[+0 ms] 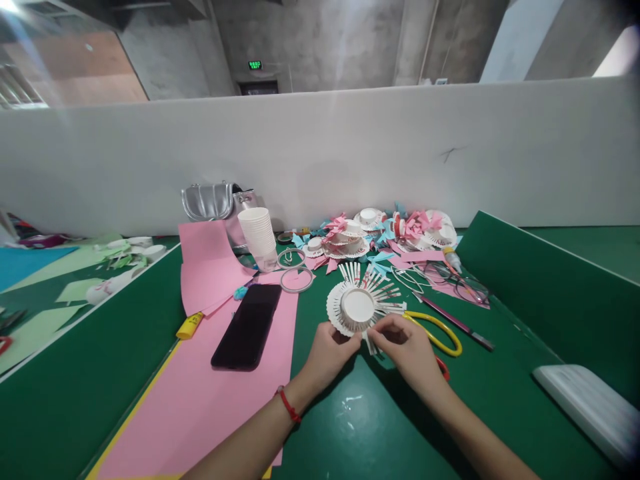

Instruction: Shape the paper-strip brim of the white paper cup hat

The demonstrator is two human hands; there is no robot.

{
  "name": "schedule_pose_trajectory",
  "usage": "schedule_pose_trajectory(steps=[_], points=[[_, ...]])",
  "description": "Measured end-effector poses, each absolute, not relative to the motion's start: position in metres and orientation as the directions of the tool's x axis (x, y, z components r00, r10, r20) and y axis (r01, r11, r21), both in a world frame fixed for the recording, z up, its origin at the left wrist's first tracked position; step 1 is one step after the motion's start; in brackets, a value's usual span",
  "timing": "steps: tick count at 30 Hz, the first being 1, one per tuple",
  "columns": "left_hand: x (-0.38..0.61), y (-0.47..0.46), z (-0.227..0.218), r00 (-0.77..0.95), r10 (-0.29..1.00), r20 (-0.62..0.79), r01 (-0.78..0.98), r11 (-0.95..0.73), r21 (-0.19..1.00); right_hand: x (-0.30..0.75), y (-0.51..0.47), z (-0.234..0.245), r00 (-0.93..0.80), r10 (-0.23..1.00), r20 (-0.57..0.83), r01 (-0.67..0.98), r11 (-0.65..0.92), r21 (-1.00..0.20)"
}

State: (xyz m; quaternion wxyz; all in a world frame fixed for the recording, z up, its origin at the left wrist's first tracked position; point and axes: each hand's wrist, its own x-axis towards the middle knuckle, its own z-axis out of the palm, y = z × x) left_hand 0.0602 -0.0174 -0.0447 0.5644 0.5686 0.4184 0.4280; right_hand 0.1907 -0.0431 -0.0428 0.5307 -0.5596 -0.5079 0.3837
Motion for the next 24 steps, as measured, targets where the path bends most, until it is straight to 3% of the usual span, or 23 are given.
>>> schedule_pose_trajectory(steps=[14,24], points=[[0.060,-0.015,-0.049,0.311,0.950,0.026,-0.046,-0.013,0.999,0.185,-0.045,-0.051,0.251,0.962,0.109,-0.020,0.118,-0.993],[0.061,-0.016,-0.043,0.229,0.973,-0.004,-0.063,0.018,0.998,0.185,-0.043,-0.055,0.182,0.969,0.167,0.062,0.158,-0.986]])
